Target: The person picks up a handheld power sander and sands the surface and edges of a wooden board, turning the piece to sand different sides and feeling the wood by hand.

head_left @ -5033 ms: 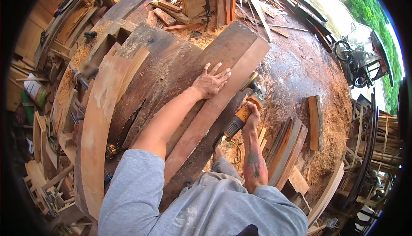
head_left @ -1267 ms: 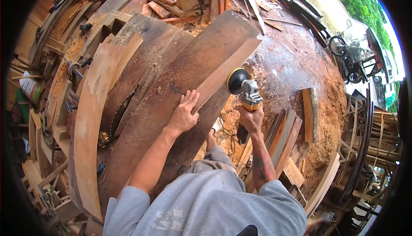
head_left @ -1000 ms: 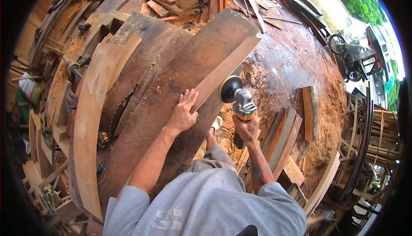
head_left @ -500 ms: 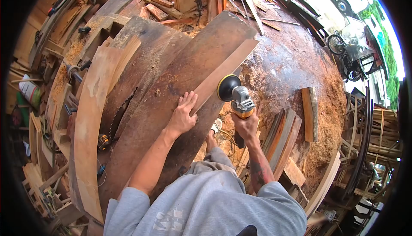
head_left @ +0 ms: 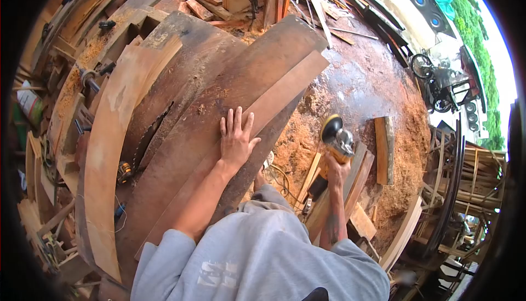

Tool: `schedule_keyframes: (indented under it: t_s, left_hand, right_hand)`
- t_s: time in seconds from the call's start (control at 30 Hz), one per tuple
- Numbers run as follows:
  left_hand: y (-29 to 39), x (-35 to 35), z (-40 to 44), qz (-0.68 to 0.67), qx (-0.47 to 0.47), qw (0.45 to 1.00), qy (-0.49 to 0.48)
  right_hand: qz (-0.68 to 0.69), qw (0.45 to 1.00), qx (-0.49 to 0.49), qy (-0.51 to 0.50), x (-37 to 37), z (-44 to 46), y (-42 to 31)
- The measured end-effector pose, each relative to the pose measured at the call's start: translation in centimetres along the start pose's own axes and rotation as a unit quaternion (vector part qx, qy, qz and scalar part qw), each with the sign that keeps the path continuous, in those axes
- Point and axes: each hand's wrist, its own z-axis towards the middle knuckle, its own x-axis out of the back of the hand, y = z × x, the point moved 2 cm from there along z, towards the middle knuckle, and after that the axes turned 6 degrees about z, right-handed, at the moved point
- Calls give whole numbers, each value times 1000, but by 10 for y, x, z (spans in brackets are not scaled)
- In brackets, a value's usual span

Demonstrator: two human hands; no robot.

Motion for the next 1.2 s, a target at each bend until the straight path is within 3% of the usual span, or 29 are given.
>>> schedule_keyframes:
  t_s: [0.1,0.23,0.33,0.43,0.5,0.63,0.7,0.83,0.9,0.93,0.97,1.03,1.2]
  left_hand:
    - [-5,1,0,-9,3,1000,-3]
    - [-8,7,11,-44,17,999,1]
    - [-7,1,40,-31,19,997,68]
    - [1,5,68,-66,33,997,15]
    - [8,10,81,-61,76,991,-96]
    - [10,-2,95,-66,94,991,-73]
    - [-2,-8,105,-180,125,971,-92]
    - [-27,13,144,-287,51,945,-148]
    - [-15,58,155,-349,21,933,-81]
    - [8,106,153,-409,55,901,-134]
    - [10,110,158,-403,46,904,-135]
    - [17,120,171,-594,25,798,-100]
    - [51,135,163,-603,-16,796,-48]
  right_hand:
    - [33,998,-55,-1,32,-25,8]
    - [41,998,-49,26,54,-55,15]
    - [73,993,-86,35,55,-72,6]
    - [81,994,-67,25,47,-74,-1]
    - [100,993,-62,11,41,-66,-3]
    - [134,989,-59,-1,28,-55,-9]
    - [159,986,-50,-11,26,-47,-6]
    - [208,977,-47,-29,30,-34,11]
    - [257,960,-97,-61,31,-40,-10]
    - [268,954,-102,-89,31,-38,-5]
    - [277,952,-99,-84,28,-39,-8]
    - [393,901,-134,-124,18,-43,-15]
    - [480,846,-176,-153,-11,-67,-35]
